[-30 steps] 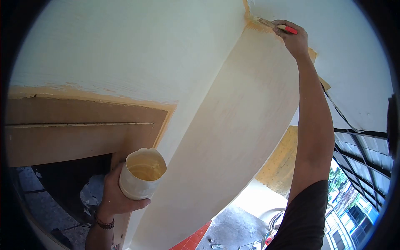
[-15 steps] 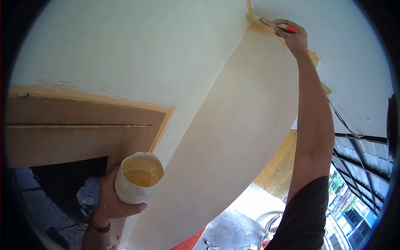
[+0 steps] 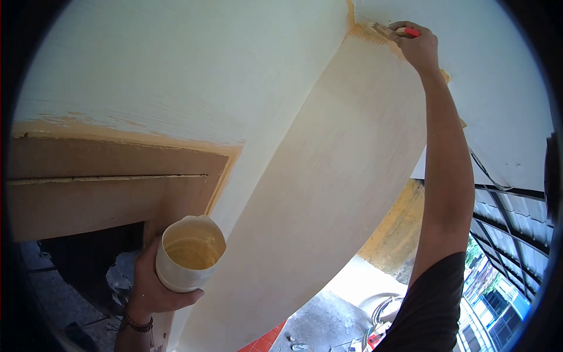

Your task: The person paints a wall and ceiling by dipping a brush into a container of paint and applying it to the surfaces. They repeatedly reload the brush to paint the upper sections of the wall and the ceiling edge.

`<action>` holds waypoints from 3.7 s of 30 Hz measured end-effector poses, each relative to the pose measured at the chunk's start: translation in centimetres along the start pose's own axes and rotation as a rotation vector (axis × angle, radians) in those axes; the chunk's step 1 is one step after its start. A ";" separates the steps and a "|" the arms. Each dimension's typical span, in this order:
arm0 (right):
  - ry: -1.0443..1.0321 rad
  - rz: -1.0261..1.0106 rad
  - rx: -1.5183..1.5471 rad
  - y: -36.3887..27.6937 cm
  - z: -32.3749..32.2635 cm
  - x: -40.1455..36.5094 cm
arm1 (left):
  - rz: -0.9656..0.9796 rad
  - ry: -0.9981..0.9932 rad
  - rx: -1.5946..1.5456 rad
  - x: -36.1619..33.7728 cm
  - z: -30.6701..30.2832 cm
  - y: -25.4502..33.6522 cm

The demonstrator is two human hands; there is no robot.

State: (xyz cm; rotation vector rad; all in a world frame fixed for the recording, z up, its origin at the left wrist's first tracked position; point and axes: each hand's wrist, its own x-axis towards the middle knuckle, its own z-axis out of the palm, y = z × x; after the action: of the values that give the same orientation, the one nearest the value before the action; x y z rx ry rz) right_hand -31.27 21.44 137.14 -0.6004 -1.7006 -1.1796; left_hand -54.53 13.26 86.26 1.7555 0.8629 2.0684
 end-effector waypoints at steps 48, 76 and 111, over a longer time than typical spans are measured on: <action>-0.048 -0.095 -0.182 1.5 -7.7 -1.8 | -0.060 0.069 0.059 -0.7 1.2 1.0; -0.189 -0.015 -0.373 -8.1 -3.0 2.3 | -0.064 0.055 0.013 -0.8 0.6 -1.0; -0.267 0.127 -0.568 0.7 -11.5 0.8 | -0.171 0.159 0.155 -4.4 0.1 -5.6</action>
State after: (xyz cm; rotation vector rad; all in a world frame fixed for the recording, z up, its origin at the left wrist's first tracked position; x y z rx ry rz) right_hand -26.22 11.22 139.11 -1.2397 -1.5030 -1.5509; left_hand -54.33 15.12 79.38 1.5430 1.2048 2.0979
